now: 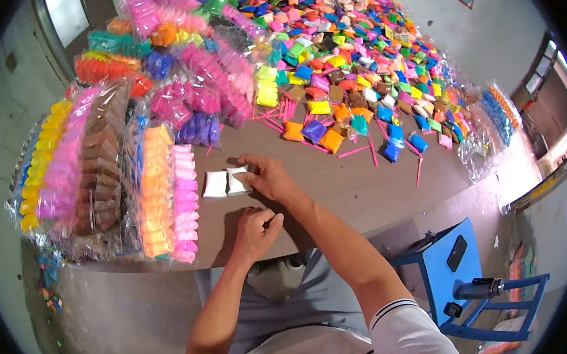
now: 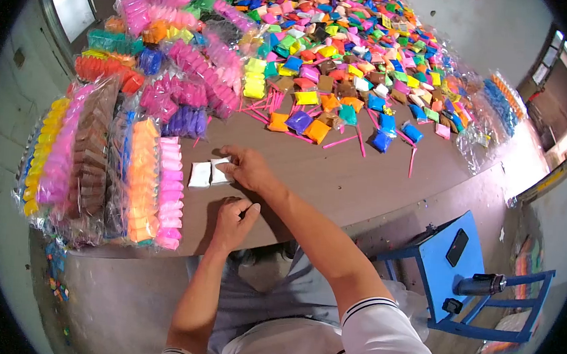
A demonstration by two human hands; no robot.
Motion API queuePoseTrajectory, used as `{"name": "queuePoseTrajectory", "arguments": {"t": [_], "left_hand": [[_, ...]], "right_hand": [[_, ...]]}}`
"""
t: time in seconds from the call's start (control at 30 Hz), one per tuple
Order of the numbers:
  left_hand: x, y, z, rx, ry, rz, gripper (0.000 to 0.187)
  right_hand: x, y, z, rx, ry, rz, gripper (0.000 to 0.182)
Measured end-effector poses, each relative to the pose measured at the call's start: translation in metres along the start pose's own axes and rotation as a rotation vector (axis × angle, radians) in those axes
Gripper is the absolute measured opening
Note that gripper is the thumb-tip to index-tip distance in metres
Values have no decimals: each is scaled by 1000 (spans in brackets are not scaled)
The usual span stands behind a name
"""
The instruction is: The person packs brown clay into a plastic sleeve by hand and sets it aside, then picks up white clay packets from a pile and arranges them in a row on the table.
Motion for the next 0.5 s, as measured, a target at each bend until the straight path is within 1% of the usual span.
{"name": "queuePoseTrajectory", "arguments": {"t": [0.1, 0.13, 0.17, 0.23, 0.3, 0.33, 0.4, 0.43, 0.5], "left_hand": [[0, -2, 0, 0, -9, 30, 27], [0, -3, 0, 13, -2, 18, 27], [0, -3, -1, 5, -10, 21, 26], [3, -6, 1, 32, 2, -6, 25], [3, -5, 1, -11, -10, 16, 25], [4, -5, 2, 12, -4, 9, 25], [4, -5, 0, 29, -55, 86, 25], [3, -6, 0, 51, -53, 83, 25], [3, -6, 0, -5, -2, 123, 26]], "right_hand": [[-1, 12, -9, 7, 38, 27, 33], [2, 8, -11, -41, 26, 67, 34], [5, 5, -11, -130, 10, -18, 29], [10, -13, -9, -416, -29, -133, 23], [13, -14, -7, -394, -29, -121, 18], [11, -14, -4, -400, -48, -137, 18], [13, -16, 0, -263, 95, -236, 18], [15, -21, 1, -271, 77, -247, 18], [10, -29, 1, -200, 28, 63, 18]]}}
Point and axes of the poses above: each hand's wrist, its own z-axis towards the middle knuckle, its own x-axis out of the palm, y = z × x, the point moved 2 cm from there along z, towards the middle knuckle, and after that the axes turned 14 degrees about z, right-handed, at the moved point
